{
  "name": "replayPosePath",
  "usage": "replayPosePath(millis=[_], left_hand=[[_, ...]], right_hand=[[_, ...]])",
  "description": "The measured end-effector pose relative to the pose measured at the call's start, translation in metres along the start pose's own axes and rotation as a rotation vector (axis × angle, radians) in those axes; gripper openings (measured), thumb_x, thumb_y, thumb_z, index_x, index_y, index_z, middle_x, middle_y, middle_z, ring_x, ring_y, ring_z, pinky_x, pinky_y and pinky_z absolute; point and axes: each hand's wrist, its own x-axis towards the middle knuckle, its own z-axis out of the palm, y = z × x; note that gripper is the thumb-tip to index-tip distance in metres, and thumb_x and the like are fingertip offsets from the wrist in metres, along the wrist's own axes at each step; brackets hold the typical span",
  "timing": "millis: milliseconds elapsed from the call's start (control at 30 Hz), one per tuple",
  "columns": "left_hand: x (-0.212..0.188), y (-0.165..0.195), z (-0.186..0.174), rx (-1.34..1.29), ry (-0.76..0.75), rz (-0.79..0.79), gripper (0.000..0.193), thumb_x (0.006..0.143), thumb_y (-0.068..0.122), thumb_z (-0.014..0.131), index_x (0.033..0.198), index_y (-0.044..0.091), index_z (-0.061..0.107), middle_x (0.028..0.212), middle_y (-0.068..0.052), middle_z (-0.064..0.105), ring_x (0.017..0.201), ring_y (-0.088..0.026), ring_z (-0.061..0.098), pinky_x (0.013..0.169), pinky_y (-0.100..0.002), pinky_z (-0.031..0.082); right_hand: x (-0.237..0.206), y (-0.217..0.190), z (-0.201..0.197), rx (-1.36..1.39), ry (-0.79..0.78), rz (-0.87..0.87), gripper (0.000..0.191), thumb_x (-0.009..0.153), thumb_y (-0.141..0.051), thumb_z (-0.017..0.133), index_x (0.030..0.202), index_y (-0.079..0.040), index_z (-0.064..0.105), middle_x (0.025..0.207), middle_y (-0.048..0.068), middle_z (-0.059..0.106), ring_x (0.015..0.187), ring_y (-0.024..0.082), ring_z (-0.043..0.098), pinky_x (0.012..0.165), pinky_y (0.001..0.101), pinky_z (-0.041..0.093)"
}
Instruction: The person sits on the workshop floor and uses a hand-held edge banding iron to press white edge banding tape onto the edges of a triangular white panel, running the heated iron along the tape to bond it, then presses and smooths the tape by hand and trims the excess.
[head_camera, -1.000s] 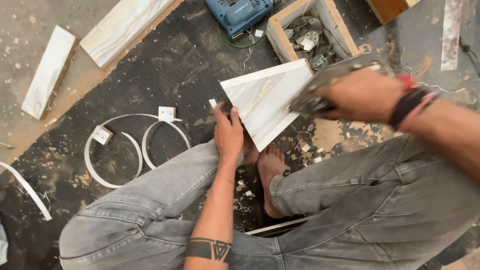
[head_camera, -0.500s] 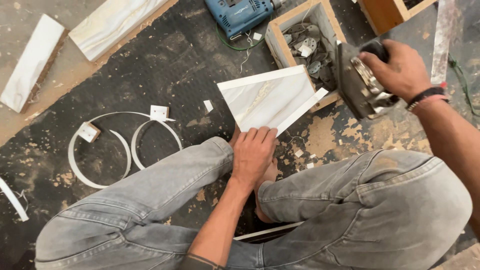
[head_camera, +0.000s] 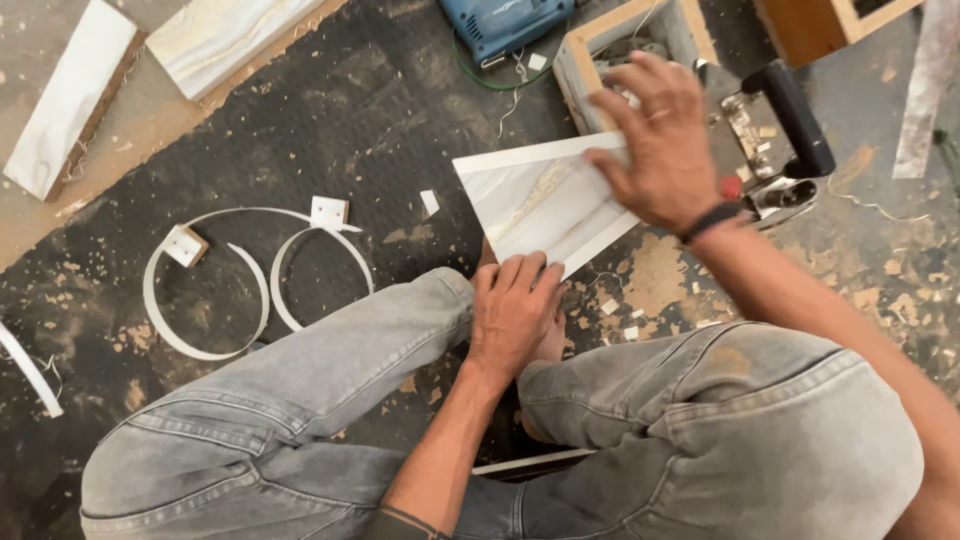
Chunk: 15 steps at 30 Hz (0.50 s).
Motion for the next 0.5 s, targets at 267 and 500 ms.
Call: replayPosePath(millis=[267, 500], left_hand=[[-0.017, -0.012, 0.010, -0.156, 0.008, -0.027, 0.033, 0.090, 0.015, 0.075, 0.123, 0.008, 0.070, 0.115, -0.006, 0.064, 0.109, -0.024, 0.062, 0.094, -0.040, 0.047], [-0.021, -0.013, 0.019, -0.161, 0.050, -0.017, 0.036, 0.087, 0.012, 0.074, 0.122, 0.009, 0.072, 0.114, -0.007, 0.065, 0.110, -0.026, 0.062, 0.093, -0.040, 0.048]], right_hand=[[0.007, -0.042, 0.018, 0.014, -0.163, -0.106, 0.074, 0.106, -0.063, 0.047, 0.166, -0.019, 0.039, 0.175, 0.009, 0.021, 0.161, 0.032, 0.008, 0.126, 0.0641, -0.003], [-0.003, -0.047, 0.026, -0.138, -0.212, -0.143, 0.060, 0.107, -0.051, 0.045, 0.163, -0.032, 0.041, 0.174, 0.007, 0.021, 0.163, 0.032, 0.009, 0.125, 0.0645, -0.006]])
